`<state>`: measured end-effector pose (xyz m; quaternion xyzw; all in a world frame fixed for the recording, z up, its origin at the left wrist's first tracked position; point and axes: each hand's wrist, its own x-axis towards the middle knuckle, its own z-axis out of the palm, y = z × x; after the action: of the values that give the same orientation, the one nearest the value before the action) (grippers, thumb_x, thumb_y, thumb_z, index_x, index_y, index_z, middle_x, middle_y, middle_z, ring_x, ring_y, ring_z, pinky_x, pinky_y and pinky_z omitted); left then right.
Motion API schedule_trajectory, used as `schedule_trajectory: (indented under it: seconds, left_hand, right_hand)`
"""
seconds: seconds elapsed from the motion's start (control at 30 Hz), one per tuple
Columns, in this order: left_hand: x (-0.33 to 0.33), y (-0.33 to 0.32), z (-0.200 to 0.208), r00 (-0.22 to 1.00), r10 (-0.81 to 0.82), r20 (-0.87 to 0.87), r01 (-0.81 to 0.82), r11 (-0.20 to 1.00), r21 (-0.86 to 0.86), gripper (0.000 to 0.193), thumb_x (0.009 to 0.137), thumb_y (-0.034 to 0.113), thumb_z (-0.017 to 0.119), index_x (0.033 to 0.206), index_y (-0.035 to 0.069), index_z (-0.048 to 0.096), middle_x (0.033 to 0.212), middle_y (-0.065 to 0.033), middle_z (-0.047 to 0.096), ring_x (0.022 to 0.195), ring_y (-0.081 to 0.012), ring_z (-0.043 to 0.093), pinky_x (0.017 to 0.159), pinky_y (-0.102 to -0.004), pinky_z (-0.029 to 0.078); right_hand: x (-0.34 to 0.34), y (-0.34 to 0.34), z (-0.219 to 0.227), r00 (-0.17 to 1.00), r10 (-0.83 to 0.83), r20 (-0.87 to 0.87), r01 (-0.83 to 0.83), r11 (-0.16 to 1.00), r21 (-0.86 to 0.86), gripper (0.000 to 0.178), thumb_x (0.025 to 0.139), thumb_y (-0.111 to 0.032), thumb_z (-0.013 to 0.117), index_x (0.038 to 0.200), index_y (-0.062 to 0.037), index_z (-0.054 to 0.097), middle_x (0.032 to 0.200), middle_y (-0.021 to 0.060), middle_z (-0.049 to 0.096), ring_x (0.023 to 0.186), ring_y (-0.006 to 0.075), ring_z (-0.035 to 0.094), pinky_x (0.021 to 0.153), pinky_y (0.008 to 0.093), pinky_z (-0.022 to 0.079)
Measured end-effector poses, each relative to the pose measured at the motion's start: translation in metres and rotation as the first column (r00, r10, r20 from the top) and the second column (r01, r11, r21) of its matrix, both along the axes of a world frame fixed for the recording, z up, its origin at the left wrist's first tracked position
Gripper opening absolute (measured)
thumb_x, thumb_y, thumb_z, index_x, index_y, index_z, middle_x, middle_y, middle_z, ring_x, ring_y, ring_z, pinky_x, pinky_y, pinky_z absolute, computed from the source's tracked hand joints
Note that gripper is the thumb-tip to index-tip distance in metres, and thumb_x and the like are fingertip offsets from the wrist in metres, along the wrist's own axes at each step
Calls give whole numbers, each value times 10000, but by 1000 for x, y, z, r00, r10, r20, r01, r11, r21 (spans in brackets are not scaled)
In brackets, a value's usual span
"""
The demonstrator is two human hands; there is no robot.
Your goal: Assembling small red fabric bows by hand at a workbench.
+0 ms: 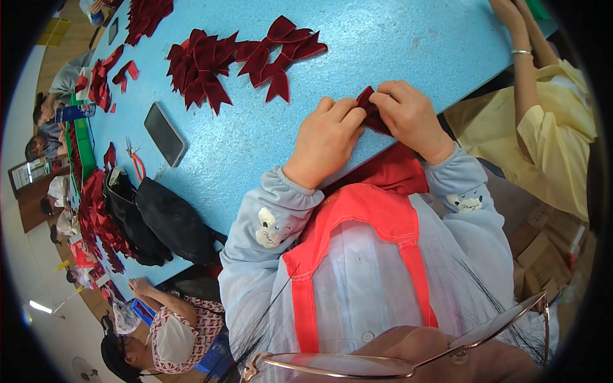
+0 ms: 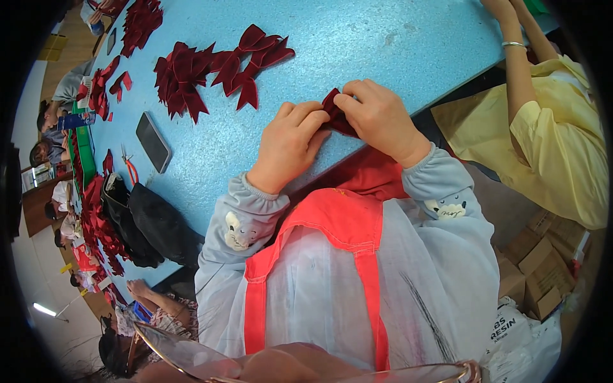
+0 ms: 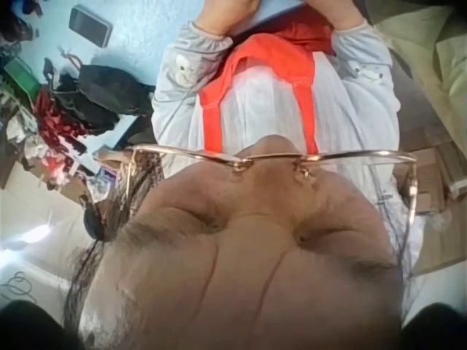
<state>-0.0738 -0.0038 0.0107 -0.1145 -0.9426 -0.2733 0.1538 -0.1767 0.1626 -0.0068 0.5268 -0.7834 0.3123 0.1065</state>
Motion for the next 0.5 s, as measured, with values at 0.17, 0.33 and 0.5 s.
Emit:
schedule_trajectory:
  seconds: [0.17,0.33,0.5]
  left_hand:
    - [-3,-7,0,998,-16,68,18,999,-28,233,695,133,690,872,82,547,889,-55,538,792,-262,523,650,-355,472]
    - [-2,-9,-4,997,4,77,-6,1000,28,253,682,140,700,870,87,540,878,-54,534,791,-263,525,638,-357,465]
    - [2,-8,-9,999,36,12,-37,990,138,282,672,123,707,904,91,549,896,-68,544,806,-275,529,645,-370,455]
  right_hand:
    - [1,-1,-2,1000,-20,0,20,999,-48,204,698,26,619,887,-23,559,865,107,569,759,279,583,629,351,487]
    - [1,-2,-3,1000,-18,24,19,998,-57,197,702,31,612,883,-25,557,867,110,566,757,282,581,624,351,484]
    - [2,-1,7,909,-33,416,91,989,-120,212,708,20,618,906,-25,557,877,108,567,768,279,574,645,344,480]
